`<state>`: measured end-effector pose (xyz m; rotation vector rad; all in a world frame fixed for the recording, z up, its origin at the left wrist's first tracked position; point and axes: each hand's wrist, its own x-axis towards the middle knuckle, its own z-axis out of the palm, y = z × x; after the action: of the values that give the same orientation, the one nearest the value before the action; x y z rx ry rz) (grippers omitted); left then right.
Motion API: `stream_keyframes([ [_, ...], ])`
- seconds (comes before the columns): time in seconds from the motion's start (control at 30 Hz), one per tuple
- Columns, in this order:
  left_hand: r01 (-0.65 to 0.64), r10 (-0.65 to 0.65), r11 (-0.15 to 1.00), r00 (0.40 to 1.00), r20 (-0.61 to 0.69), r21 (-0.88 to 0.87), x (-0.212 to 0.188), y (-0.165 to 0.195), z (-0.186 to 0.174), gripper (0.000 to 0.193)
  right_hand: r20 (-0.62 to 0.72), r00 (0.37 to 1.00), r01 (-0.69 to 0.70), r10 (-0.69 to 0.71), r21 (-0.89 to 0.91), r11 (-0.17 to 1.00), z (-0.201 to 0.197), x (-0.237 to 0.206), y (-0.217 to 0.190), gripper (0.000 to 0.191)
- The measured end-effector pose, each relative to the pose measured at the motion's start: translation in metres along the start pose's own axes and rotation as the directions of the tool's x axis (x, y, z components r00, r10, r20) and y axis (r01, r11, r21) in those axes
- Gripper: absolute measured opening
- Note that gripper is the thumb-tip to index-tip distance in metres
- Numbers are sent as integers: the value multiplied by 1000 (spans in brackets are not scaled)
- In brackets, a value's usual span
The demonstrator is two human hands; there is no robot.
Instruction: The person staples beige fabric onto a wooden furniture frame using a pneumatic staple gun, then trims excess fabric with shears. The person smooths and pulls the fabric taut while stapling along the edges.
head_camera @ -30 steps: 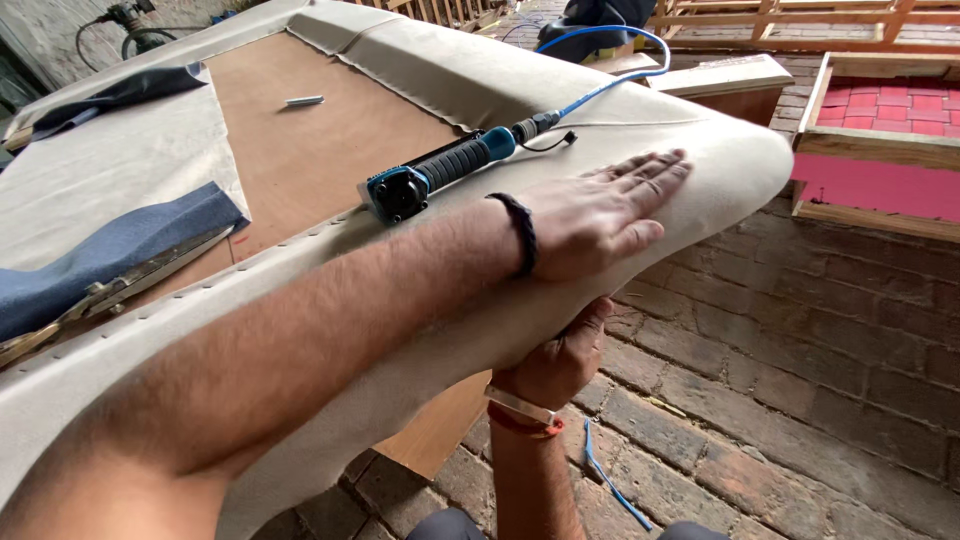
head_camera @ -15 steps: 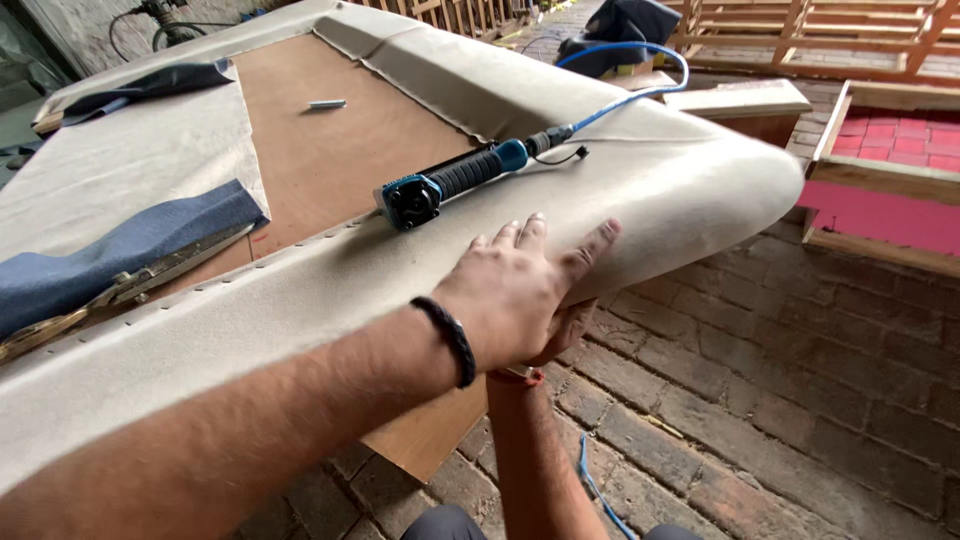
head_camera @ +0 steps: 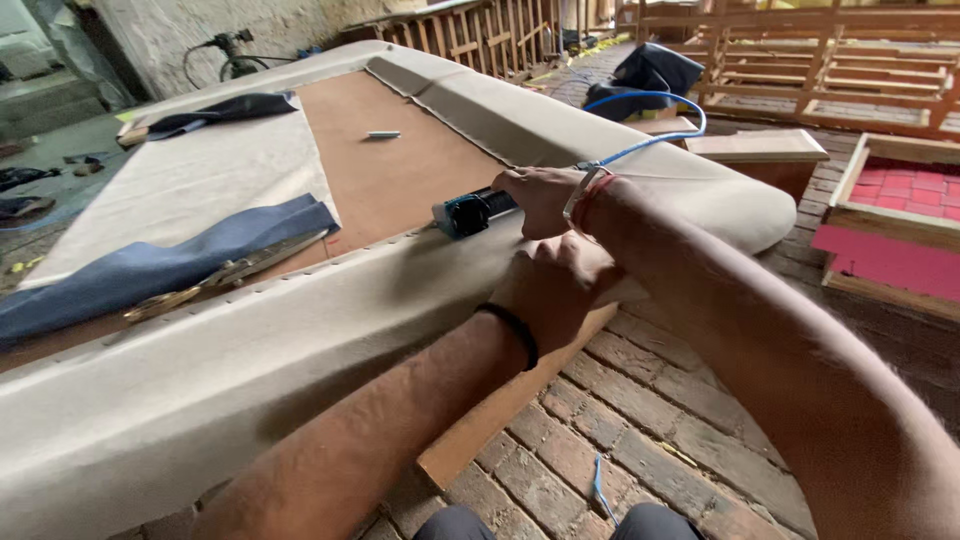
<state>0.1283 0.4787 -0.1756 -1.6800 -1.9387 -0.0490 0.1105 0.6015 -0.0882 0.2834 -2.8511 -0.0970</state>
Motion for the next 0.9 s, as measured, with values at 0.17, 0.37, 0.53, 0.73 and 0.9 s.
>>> stream_keyframes([
  [0.17,47,-49,998,997,62,35,2,3,-6,48,113,986,-140,126,129,982,-6,28,-14,79],
  [0.37,-25,31,998,995,-98,65,0,0,-3,53,-102,993,39,-59,-185,982,-28,2,9,49],
  [0.53,-17,9,999,990,142,49,4,2,-2,37,-599,745,-391,293,-37,920,-46,-161,56,37],
  [0.73,-12,-28,991,959,283,136,10,10,-8,64,-589,67,404,805,754,518,128,-296,-20,46],
  [0.9,-25,-13,962,991,135,272,1,11,2,89,-235,448,697,862,696,-172,251,-233,-78,54],
])
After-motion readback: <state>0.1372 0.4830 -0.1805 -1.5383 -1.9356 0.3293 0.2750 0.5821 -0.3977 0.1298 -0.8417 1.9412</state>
